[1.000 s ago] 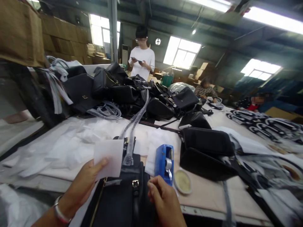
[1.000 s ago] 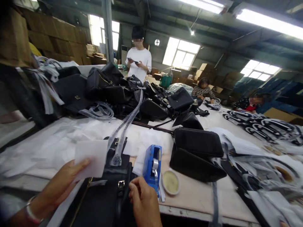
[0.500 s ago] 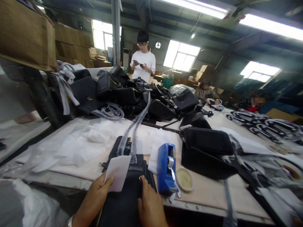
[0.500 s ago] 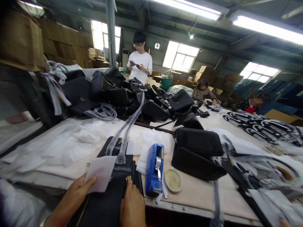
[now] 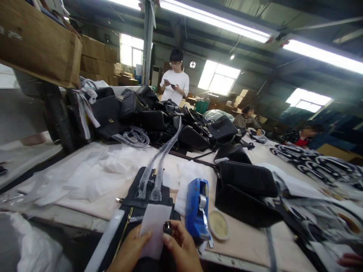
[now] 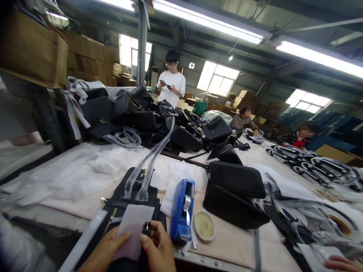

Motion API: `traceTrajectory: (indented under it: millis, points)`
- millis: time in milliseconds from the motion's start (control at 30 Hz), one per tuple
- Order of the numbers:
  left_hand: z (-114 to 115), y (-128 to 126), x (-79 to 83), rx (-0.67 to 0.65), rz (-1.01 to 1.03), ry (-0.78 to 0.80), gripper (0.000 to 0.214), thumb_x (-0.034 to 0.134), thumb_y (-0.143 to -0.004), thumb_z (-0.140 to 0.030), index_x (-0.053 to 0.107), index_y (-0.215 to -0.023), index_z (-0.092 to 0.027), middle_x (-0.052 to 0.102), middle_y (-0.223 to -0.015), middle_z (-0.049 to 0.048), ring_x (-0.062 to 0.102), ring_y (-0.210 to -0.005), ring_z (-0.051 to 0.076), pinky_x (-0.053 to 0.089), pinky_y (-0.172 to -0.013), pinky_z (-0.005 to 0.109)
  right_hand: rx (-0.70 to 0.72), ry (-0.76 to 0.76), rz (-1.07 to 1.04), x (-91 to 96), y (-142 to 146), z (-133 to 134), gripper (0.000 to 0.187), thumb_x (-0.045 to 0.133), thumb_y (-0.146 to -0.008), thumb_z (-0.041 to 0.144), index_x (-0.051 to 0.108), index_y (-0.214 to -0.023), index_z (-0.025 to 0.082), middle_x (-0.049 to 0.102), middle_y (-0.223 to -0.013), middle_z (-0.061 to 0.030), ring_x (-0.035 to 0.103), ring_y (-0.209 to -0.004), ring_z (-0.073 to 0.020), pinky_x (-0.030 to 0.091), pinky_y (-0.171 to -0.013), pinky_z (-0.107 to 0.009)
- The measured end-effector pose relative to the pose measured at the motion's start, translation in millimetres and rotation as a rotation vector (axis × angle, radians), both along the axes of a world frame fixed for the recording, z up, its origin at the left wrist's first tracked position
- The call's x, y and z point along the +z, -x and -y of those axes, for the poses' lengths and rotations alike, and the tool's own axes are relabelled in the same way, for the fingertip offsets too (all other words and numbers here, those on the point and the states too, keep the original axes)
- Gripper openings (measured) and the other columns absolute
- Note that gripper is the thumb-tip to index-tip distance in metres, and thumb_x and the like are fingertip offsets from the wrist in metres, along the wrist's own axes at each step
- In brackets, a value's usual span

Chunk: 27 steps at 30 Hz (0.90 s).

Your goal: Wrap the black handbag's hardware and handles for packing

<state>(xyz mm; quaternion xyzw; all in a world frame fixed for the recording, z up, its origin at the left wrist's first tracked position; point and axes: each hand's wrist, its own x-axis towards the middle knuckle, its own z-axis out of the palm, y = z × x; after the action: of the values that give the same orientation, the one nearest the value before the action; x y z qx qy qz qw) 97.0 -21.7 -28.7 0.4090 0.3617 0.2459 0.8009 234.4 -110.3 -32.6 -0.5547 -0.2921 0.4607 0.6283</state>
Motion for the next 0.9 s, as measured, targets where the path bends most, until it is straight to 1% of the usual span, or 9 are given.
traceTrajectory:
  millis: [100, 267, 367, 467, 567, 633, 767, 833, 900]
  points:
    - [4.3, -5.5, -7.5, 0.049, 0.005, 0.011, 0.044, 0.080, -0.065, -0.047, 0.077, -0.097, -0.017, 0.077, -0.099, 0.0117, 0.070, -0.092, 0.034, 0.052, -0.090, 0.044, -0.010, -0.018, 0.031, 2.3, -1.3, 0.7, 0.036, 0.074, -0.075, 0.044, 0.066, -0.100, 0.020, 0.070, -0.089, -0.0041, 0.063, -0.083, -0.0203, 0.045, -0.072, -0.028]
    - [5.7, -13.4, -16.6, 0.027, 0.091, 0.047, 0.048, 0.082, -0.061, -0.049, 0.078, -0.097, -0.017, 0.078, -0.095, 0.0119, 0.070, -0.090, 0.034, 0.051, -0.089, 0.044, -0.071, -0.038, -0.087, -0.9, 0.4, -1.9, 0.049, 0.078, -0.071, 0.048, 0.065, -0.109, 0.021, 0.072, -0.094, -0.0070, 0.065, -0.090, -0.0228, 0.048, -0.082, -0.034]
    - [3.6, -15.8, -21.5, 0.019, 0.099, 0.063, 0.053, 0.083, -0.060, -0.051, 0.077, -0.100, -0.017, 0.078, -0.093, 0.0120, 0.070, -0.086, 0.033, 0.052, -0.087, 0.044, -0.112, -0.054, -0.203, -1.6, 1.4, -5.6, 0.045, 0.081, -0.067, 0.046, 0.068, -0.103, 0.022, 0.072, -0.099, -0.0072, 0.066, -0.087, -0.0214, 0.051, -0.077, -0.033]
    - [1.2, -15.8, -24.2, -0.016, 0.122, 0.059, 0.058, 0.084, -0.060, -0.052, 0.076, -0.103, -0.015, 0.077, -0.091, 0.0127, 0.070, -0.083, 0.031, 0.052, -0.086, 0.044, -0.120, -0.061, -0.285, -0.7, 0.7, -8.7, 0.037, 0.083, -0.066, 0.041, 0.070, -0.094, 0.021, 0.071, -0.098, -0.0063, 0.066, -0.080, -0.0182, 0.052, -0.070, -0.029]
    - [-0.2, -14.1, -22.1, -0.029, 0.115, 0.037, 0.058, 0.082, -0.062, -0.052, 0.075, -0.105, -0.013, 0.077, -0.095, 0.0138, 0.070, -0.087, 0.032, 0.052, -0.087, 0.044, -0.121, -0.042, -0.256, -1.5, -1.0, -9.7, 0.036, 0.083, -0.068, 0.041, 0.072, -0.093, 0.019, 0.073, -0.085, -0.0059, 0.066, -0.074, -0.0164, 0.051, -0.069, -0.026]
    - [-0.4, -13.4, -18.8, -0.019, 0.095, 0.025, 0.056, 0.082, -0.064, -0.051, 0.075, -0.104, -0.013, 0.077, -0.098, 0.0141, 0.069, -0.092, 0.033, 0.051, -0.090, 0.045, -0.138, -0.013, -0.231, -2.8, -2.3, -9.5, 0.037, 0.083, -0.067, 0.043, 0.073, -0.093, 0.018, 0.073, -0.080, -0.0063, 0.066, -0.075, -0.0171, 0.051, -0.071, -0.026]
    - [0.7, -16.1, -18.4, 0.009, 0.101, 0.032, 0.054, 0.081, -0.065, -0.049, 0.075, -0.105, -0.014, 0.076, -0.101, 0.0136, 0.068, -0.098, 0.034, 0.047, -0.097, 0.047, -0.217, 0.020, -0.166, -0.6, -3.7, -10.5, 0.037, 0.085, -0.064, 0.046, 0.075, -0.086, 0.018, 0.074, -0.096, -0.0089, 0.068, -0.085, -0.0210, 0.052, -0.078, -0.030]
    - [1.5, -19.5, -24.4, 0.005, 0.136, 0.057, 0.057, 0.082, -0.063, -0.051, 0.075, -0.106, -0.014, 0.077, -0.098, 0.0142, 0.069, -0.095, 0.035, 0.046, -0.097, 0.049, -0.254, 0.018, -0.119, 4.6, -3.2, -12.0, 0.036, 0.084, -0.064, 0.047, 0.075, -0.084, 0.018, 0.073, -0.101, -0.0096, 0.068, -0.091, -0.0236, 0.052, -0.082, -0.033]
    - [2.4, -22.8, -31.9, -0.003, 0.158, 0.068, 0.060, 0.082, -0.062, -0.052, 0.074, -0.107, -0.013, 0.077, -0.097, 0.0149, 0.069, -0.094, 0.036, 0.045, -0.098, 0.051, -0.280, 0.002, -0.098, 11.0, -2.0, -13.6, 0.038, 0.084, -0.064, 0.047, 0.075, -0.088, 0.018, 0.074, -0.098, -0.0095, 0.068, -0.093, -0.0255, 0.053, -0.085, -0.036]
